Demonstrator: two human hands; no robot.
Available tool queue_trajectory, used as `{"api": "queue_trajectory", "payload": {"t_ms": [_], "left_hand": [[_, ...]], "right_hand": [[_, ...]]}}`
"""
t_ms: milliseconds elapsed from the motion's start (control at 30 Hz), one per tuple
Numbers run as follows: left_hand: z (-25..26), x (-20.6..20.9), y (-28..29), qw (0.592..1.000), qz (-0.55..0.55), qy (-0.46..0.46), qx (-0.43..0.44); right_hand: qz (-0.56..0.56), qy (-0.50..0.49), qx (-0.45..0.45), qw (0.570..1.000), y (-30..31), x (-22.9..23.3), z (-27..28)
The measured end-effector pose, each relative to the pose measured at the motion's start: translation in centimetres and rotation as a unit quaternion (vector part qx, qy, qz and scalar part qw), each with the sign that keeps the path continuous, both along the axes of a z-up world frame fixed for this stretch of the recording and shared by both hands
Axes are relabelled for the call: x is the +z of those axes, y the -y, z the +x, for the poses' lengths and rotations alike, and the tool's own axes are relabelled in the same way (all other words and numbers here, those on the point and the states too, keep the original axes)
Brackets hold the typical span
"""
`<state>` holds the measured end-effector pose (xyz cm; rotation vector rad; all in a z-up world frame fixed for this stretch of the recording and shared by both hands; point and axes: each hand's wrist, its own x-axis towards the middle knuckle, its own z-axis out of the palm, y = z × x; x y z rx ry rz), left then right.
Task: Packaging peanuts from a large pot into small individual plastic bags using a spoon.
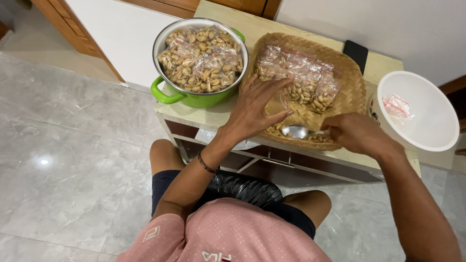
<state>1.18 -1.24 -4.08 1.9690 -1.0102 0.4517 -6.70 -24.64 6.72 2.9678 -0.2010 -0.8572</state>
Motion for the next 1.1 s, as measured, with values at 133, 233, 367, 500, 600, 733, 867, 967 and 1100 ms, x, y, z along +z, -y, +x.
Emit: {"api": "queue_trajectory", "payload": {"t_ms": [133,233,367,500,600,733,867,967,1100], "left_hand": [[-0.2,0.1,-0.1,1.000,-0.016,0.009,0.001],[-0.2,0.2,-0.1,1.000,-0.020,-0.005,0.001],[0.0,0.0,-0.2,0.999,-0.031,-0.016,0.006],[0.0,-0.2,-0.2,0.999,-0.043,-0.017,0.005],[-0.1,0.0,-0.3,0.999,-0.047,-0.022,-0.002],[-0.4,0.3,-0.2,0.989,-0.145,-0.033,-0.020],[-0.2,0.0,-0.2,0.990,-0.139,-0.030,-0.019],[-0.2,0.2,-0.3,0.989,-0.141,-0.034,-0.024],[-0.4,0.3,-0.3,0.991,-0.123,-0.039,-0.023]], "right_hand": [[0.073,-0.008,-0.018,0.997,-0.5,-1.0,1.0],[0.120,0.006,0.020,0.993,0.7,-2.6,2.1],[0.208,0.002,-0.020,0.978,1.5,-2.6,2.8],[0.167,0.033,-0.022,0.985,1.7,-2.4,3.4],[0.093,0.096,-0.029,0.991,0.7,-2.9,3.8],[0.110,0.137,0.081,0.981,1.2,-4.3,4.2],[0.162,0.094,0.090,0.978,0.4,-4.7,4.0],[0.209,0.058,0.078,0.973,0.8,-4.4,3.8],[0.297,0.006,0.045,0.954,2.8,-4.1,3.9]]}}
